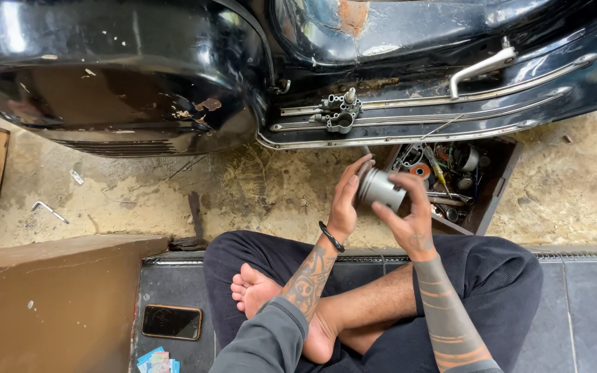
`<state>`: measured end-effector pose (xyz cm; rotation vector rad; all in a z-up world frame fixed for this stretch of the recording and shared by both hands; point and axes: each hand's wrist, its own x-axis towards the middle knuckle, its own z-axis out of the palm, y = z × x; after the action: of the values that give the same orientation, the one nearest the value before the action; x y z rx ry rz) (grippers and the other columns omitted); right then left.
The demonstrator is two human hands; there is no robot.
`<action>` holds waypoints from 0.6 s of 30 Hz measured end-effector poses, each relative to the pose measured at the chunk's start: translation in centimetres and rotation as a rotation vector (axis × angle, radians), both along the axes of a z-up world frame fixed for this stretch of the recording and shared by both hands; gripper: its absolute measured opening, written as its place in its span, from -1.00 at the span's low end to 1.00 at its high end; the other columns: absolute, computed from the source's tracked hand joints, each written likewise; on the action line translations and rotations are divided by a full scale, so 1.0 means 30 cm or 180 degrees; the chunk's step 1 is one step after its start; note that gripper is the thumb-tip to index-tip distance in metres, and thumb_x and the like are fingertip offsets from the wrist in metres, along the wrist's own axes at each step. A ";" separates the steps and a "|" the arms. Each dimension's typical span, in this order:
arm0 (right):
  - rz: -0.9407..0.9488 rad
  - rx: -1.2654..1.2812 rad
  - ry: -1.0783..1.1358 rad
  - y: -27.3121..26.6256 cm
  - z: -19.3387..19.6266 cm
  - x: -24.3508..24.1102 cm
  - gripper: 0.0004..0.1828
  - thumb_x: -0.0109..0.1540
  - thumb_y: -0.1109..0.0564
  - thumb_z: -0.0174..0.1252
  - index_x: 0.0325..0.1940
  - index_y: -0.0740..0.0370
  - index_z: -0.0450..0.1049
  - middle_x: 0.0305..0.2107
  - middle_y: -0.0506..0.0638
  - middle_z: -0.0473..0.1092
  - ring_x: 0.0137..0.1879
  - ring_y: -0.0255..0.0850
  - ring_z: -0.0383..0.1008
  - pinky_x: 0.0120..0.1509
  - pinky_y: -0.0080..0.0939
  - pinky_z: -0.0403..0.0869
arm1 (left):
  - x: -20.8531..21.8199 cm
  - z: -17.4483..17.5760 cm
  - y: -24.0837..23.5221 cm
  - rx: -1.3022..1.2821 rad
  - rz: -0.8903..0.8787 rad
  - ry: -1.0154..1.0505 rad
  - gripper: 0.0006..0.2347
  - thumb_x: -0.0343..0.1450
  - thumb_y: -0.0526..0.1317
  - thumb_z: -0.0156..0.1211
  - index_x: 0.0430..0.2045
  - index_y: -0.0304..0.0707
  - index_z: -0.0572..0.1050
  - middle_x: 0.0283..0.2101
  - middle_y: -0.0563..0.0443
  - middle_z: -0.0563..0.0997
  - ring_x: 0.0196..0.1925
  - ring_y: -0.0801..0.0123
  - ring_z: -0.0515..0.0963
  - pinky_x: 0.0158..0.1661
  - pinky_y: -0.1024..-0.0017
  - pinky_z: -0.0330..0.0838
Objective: Inspecting and cleaning a motorcycle piston using a sanding disc
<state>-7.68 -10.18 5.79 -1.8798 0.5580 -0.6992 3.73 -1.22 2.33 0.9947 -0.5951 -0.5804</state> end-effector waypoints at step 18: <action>-0.0131 -0.0910 0.0423 -0.003 0.003 0.007 -0.47 0.21 0.03 0.36 0.19 0.28 0.44 -0.04 0.27 0.34 0.07 0.30 0.47 -0.04 0.27 0.58 | -0.018 -0.039 -0.016 -0.0139 0.0125 0.0285 -0.57 0.57 -0.08 -0.20 0.25 -0.40 0.36 0.20 -0.27 0.42 0.35 0.14 0.31 0.39 0.18 0.09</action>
<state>-7.48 -10.27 5.90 -2.1984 0.6076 -0.7141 3.20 -1.69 1.17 0.9325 -0.5059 -0.5721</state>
